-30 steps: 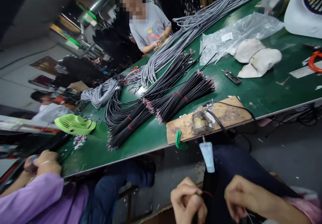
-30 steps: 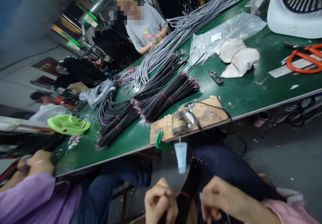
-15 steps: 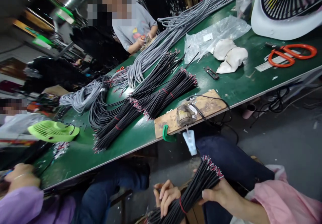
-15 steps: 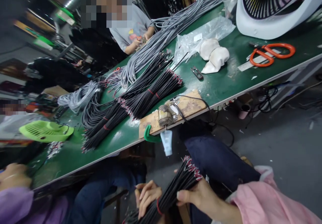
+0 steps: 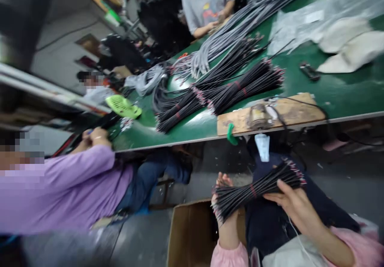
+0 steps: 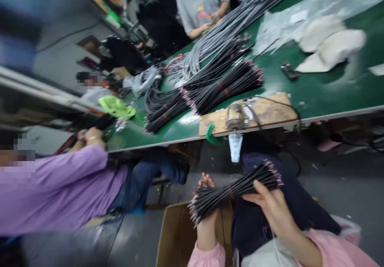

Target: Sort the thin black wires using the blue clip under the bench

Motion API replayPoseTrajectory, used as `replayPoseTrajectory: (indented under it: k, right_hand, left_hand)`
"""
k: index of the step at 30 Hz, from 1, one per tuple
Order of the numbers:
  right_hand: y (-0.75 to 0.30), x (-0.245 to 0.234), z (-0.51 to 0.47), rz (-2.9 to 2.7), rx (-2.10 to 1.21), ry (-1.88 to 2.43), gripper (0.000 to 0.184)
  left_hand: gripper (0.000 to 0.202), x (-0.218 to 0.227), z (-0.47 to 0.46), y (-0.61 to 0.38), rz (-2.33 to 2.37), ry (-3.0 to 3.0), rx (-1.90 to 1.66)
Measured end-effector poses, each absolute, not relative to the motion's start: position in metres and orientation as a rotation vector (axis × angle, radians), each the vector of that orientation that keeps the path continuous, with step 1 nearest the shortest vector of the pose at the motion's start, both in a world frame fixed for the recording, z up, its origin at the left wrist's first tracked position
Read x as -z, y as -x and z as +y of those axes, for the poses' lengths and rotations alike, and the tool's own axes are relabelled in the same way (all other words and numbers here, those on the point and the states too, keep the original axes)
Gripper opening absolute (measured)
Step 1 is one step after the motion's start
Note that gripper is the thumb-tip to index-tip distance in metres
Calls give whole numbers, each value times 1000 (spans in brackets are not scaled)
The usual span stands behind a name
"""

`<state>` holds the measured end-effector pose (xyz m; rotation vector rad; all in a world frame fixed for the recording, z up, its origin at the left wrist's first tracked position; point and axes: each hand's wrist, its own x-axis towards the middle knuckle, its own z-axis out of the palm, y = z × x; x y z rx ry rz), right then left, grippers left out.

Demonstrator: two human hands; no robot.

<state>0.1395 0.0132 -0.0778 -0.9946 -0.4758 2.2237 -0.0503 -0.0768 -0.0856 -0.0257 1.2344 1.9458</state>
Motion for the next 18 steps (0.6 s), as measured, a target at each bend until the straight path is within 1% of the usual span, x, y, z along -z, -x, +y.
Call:
replayPoseTrajectory:
  k: [1,3,4,7,12,15,18]
  right_hand:
    - [-142,84,18,-416,-2243,1014,26]
    - [-146,96,27,-337,-2268,1012,25]
    - [-148,101,30,-312,-2273,1034,25]
    - [-151,111,31,-291,-2303,1093,23]
    - [-154,113,25,-298,-2302,1124,27]
    - [-161,103,21,-481,-2258,1125,31]
    - [-169,89,27,-779,-2204,1102,36]
  left_hand:
    - [20,78,-75,47,1174,94,-1988]
    - [33,66,-69,40,1045,206,-2045]
    - [35,60,-66,37,993,248,-2057]
    - [34,46,-62,27,883,347,-2084]
    - [38,31,-62,20,775,485,-2114]
    - [45,38,-66,26,750,506,-2118]
    - [54,63,-70,37,794,495,-2074]
